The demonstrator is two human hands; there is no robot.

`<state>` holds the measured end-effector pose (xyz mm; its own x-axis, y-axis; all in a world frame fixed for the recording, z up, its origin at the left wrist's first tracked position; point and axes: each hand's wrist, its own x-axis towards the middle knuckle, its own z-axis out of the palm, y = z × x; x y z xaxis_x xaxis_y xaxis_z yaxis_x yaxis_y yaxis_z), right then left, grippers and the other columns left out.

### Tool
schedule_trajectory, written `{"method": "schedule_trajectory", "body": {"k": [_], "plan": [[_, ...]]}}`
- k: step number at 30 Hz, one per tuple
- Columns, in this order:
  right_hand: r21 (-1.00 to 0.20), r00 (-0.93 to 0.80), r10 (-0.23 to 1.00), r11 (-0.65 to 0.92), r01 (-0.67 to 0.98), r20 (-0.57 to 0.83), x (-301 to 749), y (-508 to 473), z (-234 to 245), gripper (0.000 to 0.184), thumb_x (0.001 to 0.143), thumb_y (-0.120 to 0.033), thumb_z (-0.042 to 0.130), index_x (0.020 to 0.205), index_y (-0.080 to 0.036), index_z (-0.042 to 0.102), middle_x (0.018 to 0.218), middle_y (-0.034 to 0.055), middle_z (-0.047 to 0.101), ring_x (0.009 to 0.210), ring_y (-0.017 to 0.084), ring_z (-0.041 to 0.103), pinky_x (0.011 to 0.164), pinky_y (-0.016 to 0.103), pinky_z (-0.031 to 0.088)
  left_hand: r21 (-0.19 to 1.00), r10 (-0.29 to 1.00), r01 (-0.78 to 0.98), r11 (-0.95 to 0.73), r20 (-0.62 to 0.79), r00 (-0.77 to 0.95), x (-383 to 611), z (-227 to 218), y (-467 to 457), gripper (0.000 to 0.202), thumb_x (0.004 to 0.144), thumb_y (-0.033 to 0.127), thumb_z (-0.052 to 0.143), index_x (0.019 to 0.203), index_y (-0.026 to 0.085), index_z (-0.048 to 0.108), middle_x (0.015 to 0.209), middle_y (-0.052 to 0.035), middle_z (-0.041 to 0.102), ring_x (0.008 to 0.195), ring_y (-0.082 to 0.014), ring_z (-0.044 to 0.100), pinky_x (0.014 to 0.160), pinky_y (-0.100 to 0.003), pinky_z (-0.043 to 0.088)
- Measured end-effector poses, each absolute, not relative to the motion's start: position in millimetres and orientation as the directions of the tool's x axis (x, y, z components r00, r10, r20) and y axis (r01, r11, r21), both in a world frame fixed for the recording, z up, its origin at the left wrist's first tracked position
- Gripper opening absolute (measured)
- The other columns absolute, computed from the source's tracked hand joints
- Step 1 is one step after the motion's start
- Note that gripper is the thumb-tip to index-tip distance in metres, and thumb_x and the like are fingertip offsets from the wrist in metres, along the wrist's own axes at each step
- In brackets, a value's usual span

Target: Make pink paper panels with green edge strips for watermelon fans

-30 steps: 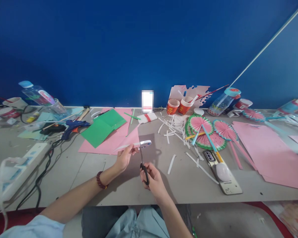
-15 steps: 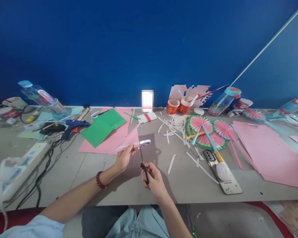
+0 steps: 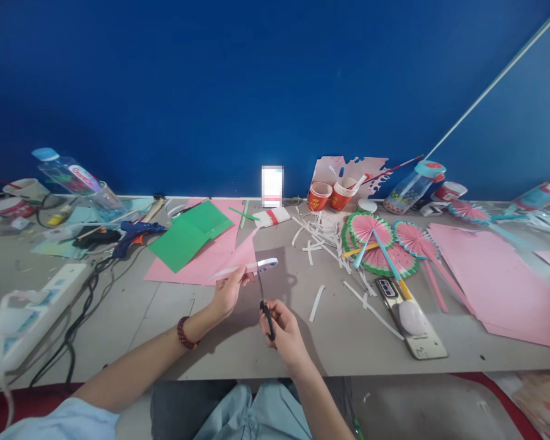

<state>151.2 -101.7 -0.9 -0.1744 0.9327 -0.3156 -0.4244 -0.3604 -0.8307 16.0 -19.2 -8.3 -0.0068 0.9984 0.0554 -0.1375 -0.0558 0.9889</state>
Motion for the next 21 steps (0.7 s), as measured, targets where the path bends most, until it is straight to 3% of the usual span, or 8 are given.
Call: {"method": "schedule_trajectory", "body": {"k": [21], "plan": [[-0.829,-0.139,0.934,-0.357,-0.43,-0.33,150.4,-102.6,-0.9,0.039,0.07,-0.048,0.074,0.08,-0.019,0.05,0.055,-0.0091,0.036,0.045,0.003,0.015,0.04,0.018,0.011,0.99,1.0,-0.141,0.002,-0.006,-0.029,15.3,-11.3,-18.7,0.046,0.079,0.057,0.056,0.059,0.017,0.065,0.064,-0.0042,0.061,0.064,-0.0161,0.049,0.065,-0.03,0.038]]}}
